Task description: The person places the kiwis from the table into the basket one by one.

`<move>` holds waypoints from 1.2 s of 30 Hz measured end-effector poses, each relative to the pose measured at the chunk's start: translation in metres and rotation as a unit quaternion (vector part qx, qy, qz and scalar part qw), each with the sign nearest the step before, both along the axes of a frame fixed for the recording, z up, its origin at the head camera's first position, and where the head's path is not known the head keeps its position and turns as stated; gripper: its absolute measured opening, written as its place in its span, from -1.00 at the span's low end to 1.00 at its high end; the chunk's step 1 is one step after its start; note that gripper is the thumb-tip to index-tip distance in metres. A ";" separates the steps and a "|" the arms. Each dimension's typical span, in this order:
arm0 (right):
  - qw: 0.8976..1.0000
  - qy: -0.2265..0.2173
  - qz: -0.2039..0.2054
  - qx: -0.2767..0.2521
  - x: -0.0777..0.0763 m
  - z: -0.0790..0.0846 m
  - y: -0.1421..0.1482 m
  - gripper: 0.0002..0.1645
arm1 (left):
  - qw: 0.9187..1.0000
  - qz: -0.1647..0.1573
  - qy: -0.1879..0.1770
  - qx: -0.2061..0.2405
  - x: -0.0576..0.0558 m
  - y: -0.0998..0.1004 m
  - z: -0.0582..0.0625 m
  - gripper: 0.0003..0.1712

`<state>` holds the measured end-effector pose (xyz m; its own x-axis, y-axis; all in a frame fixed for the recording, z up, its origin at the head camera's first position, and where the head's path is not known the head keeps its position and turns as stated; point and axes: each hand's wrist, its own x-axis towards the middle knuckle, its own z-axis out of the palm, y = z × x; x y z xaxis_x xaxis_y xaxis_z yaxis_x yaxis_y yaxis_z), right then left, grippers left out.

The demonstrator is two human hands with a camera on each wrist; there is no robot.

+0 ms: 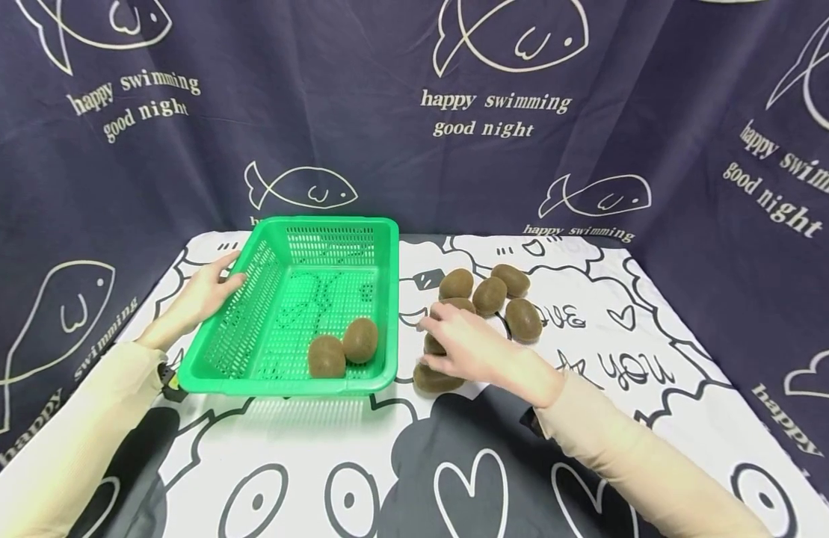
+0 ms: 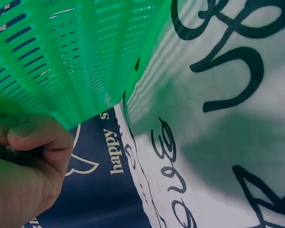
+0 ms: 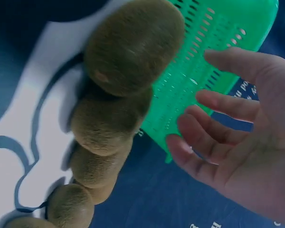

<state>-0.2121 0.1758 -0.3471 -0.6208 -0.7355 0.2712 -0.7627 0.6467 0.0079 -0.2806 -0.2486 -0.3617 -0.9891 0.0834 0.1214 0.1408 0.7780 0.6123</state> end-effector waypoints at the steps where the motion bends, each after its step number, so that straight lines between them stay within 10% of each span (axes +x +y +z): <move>1: 1.000 -0.001 -0.001 0.013 0.003 -0.002 0.002 -0.62 | 1.000 0.000 -0.001 0.002 0.000 0.000 0.000 -0.29; 23: 0.980 -0.180 -0.039 0.069 0.032 -0.011 0.002 -0.51 | 1.000 0.003 -0.010 0.004 0.002 0.000 -0.002 -0.28; 36: 0.990 -0.127 -0.023 0.047 0.037 -0.018 -0.008 -0.61 | 1.000 0.005 -0.004 0.005 0.003 0.002 0.001 -0.29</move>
<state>-0.1755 0.1681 -0.3647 -0.6932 -0.7199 0.0334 -0.7179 0.6858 -0.1197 -0.2773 -0.2463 -0.3606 -0.9909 0.0717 0.1141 0.1275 0.7731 0.6213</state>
